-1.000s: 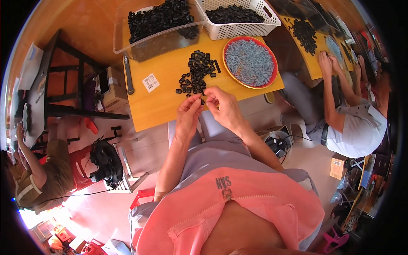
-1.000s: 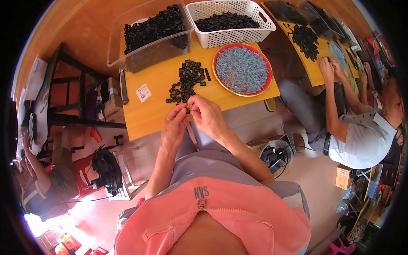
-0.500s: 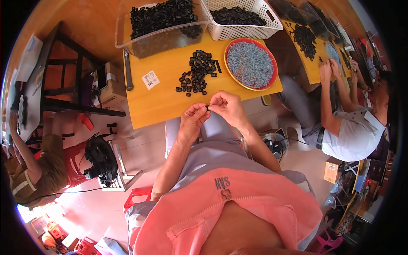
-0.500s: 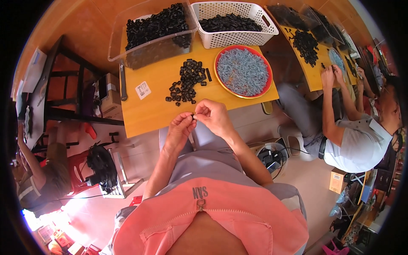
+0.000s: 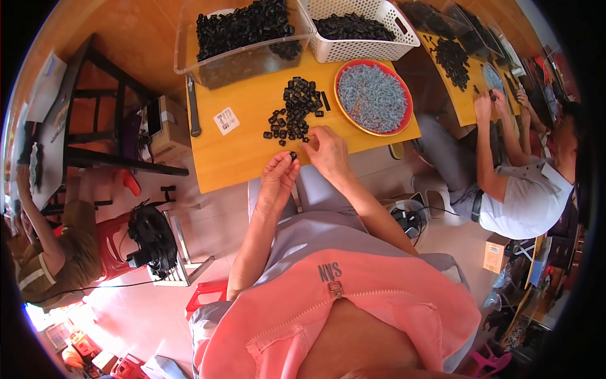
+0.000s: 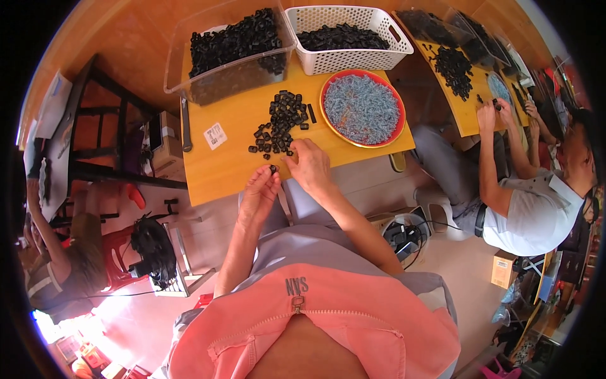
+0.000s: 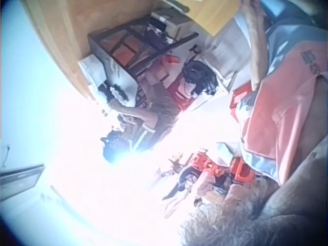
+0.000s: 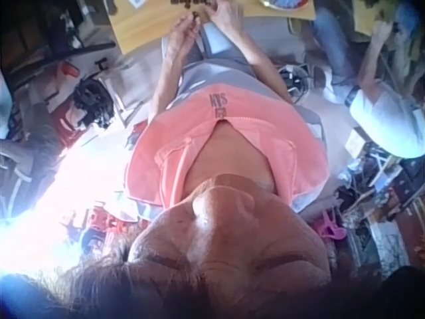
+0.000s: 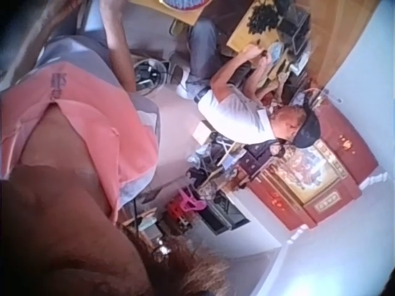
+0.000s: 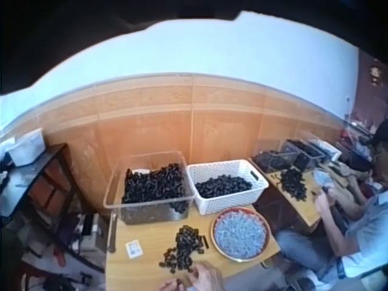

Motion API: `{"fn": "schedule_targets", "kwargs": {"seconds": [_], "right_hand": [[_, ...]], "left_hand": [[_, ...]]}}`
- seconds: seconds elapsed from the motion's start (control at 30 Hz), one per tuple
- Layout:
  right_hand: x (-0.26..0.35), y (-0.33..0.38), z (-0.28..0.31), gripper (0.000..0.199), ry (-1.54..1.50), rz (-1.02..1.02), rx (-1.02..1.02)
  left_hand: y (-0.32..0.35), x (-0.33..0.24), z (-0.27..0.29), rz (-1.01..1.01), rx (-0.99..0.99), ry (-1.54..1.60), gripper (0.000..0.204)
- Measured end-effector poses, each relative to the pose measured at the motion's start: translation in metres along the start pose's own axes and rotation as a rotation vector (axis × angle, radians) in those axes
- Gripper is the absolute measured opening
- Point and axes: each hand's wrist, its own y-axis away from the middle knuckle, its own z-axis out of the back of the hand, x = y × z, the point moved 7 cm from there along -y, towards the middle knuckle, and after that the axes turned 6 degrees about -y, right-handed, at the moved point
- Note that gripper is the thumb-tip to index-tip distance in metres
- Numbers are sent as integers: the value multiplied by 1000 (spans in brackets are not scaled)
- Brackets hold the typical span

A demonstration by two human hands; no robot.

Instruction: The person assembles plastic connectors by hand, inserting small blue plastic inserts into black plastic housings.

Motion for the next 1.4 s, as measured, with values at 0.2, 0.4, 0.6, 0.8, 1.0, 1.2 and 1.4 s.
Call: {"fn": "schedule_targets", "kwargs": {"seconds": [0.2,0.4,0.6,0.8,1.0,1.2,1.4], "right_hand": [[-4,-1,-13,18,207,7,51],[-5,1,-14,16,415,92,127],[-27,1,2,13,-408,-202,170],[-17,13,-1,15,-948,-500,332],[-8,16,-2,16,-956,-491,391],[-12,17,-7,13,-797,-427,371],[-1,13,3,12,-463,-193,267]], "left_hand": [[1,0,0,6,14,-6,8],[1,2,2,-9,30,23,9],[2,0,-4,9,-27,-20,15],[1,1,-8,-20,-15,-83,16],[3,-3,-17,-55,3,-177,15],[3,-2,-15,-71,4,-240,15],[4,-4,-15,-89,-7,-245,16]]}}
